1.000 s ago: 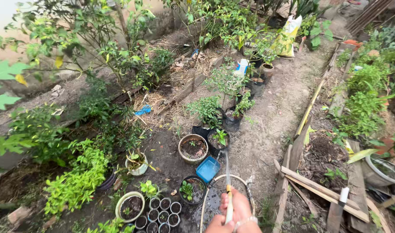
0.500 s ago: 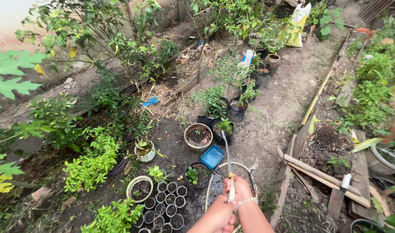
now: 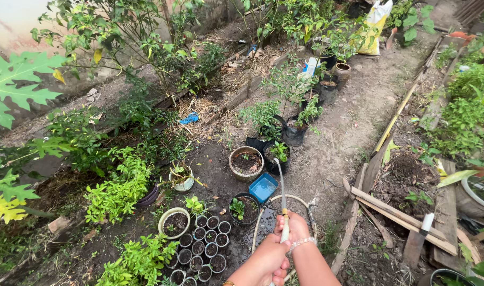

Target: The person holds a water hose and waters various potted plants and garden beds in an outdoor area.

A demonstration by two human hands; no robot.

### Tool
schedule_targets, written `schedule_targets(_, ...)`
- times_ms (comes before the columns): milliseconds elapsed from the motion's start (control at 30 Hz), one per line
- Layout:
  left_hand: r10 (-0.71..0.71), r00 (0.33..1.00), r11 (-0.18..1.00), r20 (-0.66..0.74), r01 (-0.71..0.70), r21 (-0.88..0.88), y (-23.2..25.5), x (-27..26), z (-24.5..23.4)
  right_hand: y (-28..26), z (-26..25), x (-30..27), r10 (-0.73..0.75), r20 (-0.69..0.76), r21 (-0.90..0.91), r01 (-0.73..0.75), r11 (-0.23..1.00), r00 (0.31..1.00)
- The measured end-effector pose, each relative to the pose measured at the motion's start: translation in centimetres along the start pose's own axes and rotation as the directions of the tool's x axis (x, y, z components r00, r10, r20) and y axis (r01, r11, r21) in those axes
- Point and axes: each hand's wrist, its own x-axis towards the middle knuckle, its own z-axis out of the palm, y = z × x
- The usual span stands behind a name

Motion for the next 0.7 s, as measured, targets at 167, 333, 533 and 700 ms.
schedule_targets(167, -0.009, 0.999, 1.000, 0.032, 0.010, -0.017, 0.0, -0.2, 0.3, -0.1, 0.1, -0.9, -0.010, -0.045, -0.003, 0.010, 1.000, 0.999)
schedule_targets(333, -0.003, 0.999, 1.000, 0.040, 0.004, -0.026, -0.1, -0.3, 0.4, -0.1, -0.1, -0.8, -0.022, -0.047, -0.021, 0.021, 1.000, 0.999)
schedule_targets(533, 0.000, 1.000, 0.999, 0.031, 0.002, -0.045, -0.3, -0.2, 0.5, -0.3, 0.3, -0.9, -0.014, -0.074, -0.032, 0.011, 0.999, 0.997)
schedule_targets(700, 0.030, 1.000, 0.999, -0.001, -0.030, -0.025, -0.1, -0.5, 0.2, -0.1, 1.1, -0.4, -0.013, -0.083, -0.044, 0.010, 0.999, 0.996)
